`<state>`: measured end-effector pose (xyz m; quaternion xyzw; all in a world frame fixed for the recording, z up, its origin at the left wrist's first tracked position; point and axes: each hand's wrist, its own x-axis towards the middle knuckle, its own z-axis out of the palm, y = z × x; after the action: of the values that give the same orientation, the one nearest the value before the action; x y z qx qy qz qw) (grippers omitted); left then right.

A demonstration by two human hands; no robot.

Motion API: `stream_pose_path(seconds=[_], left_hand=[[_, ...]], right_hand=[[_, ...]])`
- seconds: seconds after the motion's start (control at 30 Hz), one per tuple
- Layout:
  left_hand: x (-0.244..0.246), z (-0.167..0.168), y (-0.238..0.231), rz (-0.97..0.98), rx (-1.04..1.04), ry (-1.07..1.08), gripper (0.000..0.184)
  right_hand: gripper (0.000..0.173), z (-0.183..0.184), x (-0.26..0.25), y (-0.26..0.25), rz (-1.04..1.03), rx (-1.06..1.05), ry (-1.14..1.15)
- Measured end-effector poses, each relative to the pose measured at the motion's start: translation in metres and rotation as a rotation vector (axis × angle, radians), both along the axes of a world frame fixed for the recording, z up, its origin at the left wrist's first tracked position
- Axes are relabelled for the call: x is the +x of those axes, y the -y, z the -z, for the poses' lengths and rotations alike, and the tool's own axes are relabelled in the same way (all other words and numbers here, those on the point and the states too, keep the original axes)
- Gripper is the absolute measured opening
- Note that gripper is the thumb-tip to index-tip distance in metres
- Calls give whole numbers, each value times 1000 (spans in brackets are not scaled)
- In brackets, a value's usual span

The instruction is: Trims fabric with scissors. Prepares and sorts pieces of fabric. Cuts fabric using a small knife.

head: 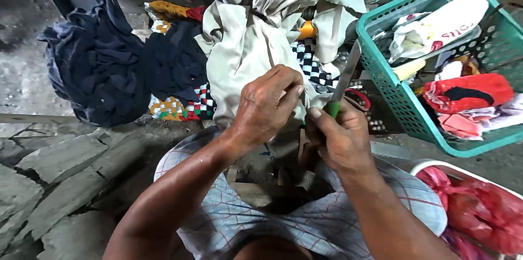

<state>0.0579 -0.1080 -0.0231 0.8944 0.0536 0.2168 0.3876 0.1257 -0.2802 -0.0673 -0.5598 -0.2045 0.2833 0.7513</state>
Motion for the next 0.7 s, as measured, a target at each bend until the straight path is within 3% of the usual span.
stream_pose_path(seconds=[0.23,0.5,0.7], left_hand=[[-4,1,-2,12,-34,46,10],[-6,1,-1,37,19,75,12],[-3,12,8,84,164,147,12]], right_hand=[[12,0,2,2,-63,-106,95],[32,-17,30,18,275,-113,462],[22,-18,17,13,99,-266,498]])
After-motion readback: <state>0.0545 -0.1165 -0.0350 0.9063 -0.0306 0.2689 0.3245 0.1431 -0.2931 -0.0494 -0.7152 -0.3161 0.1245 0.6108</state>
